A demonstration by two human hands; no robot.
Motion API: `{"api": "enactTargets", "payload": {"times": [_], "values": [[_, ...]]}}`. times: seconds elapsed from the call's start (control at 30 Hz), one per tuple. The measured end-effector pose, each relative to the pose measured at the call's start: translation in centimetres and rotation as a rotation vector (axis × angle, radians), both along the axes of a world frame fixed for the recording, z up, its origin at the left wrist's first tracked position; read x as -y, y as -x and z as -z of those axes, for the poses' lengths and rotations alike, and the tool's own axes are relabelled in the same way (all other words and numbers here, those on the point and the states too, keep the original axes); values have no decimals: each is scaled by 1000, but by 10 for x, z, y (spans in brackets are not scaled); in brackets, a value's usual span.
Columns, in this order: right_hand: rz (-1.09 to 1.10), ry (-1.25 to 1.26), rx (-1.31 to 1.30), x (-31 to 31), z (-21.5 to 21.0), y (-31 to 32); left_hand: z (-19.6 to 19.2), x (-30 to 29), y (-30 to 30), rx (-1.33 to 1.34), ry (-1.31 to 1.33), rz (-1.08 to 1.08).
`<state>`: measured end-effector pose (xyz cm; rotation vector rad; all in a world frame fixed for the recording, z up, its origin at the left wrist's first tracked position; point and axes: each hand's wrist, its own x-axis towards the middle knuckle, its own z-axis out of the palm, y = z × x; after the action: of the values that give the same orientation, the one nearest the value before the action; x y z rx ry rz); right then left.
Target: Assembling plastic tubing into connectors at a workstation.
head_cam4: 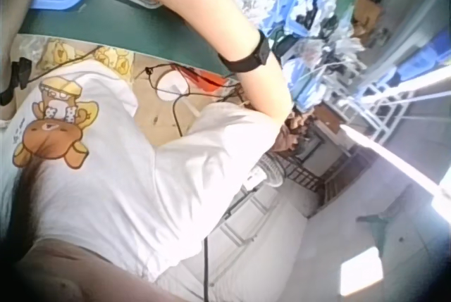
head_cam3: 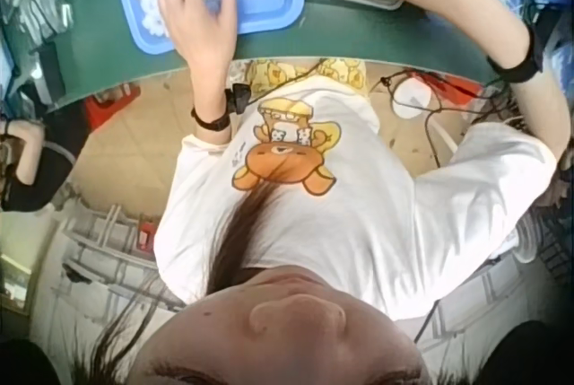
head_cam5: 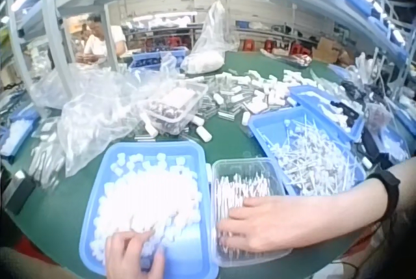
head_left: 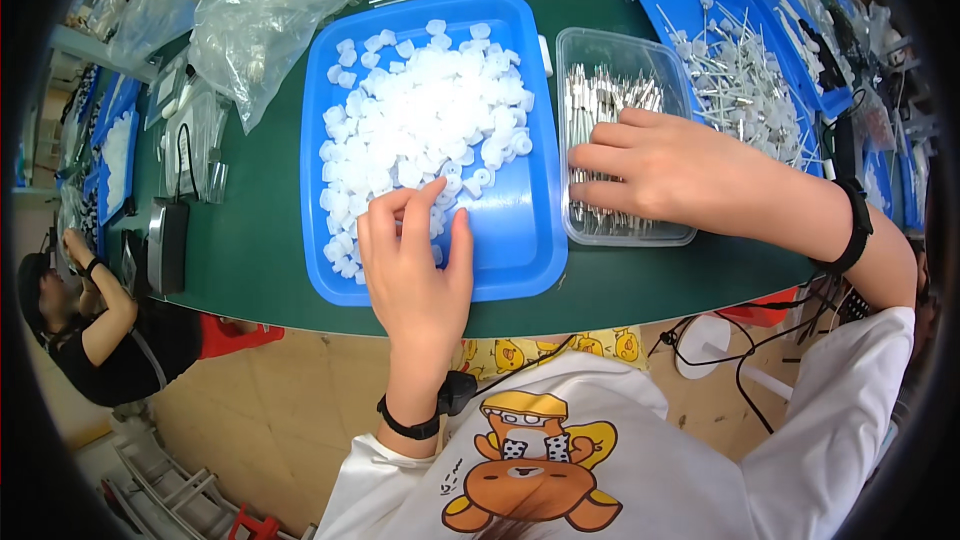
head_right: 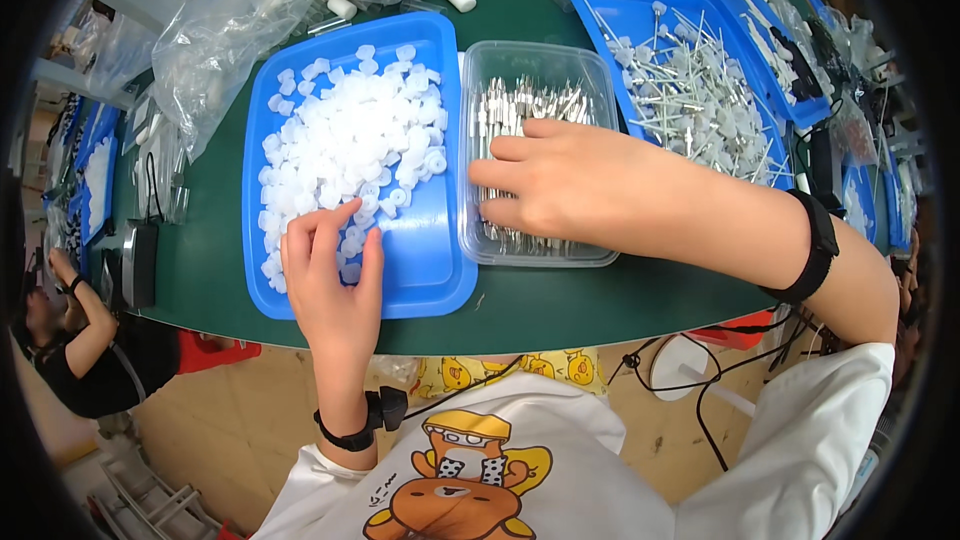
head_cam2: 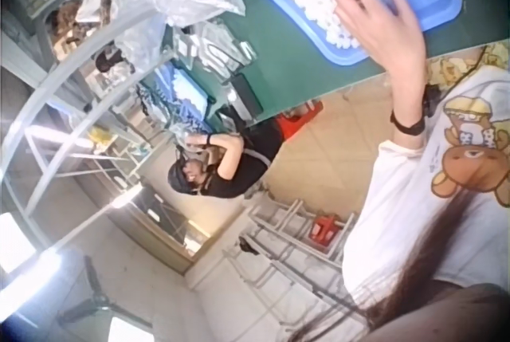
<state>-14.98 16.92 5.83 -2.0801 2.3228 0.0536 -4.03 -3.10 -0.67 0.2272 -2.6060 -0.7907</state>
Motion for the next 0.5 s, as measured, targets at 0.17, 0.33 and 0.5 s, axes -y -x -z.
{"api": "enactTargets", "payload": {"times": [0.17, 0.33, 0.5], "values": [[-80, -46, 87, -4, 5, 14, -1, -3, 1, 10, -20, -18], [-118, 23, 121, -7, 9, 22, 0, -3, 2, -9, -2, -21], [-120, 95, 173, -6, 5, 22, 3, -2, 3, -56, 34, -3]]}}
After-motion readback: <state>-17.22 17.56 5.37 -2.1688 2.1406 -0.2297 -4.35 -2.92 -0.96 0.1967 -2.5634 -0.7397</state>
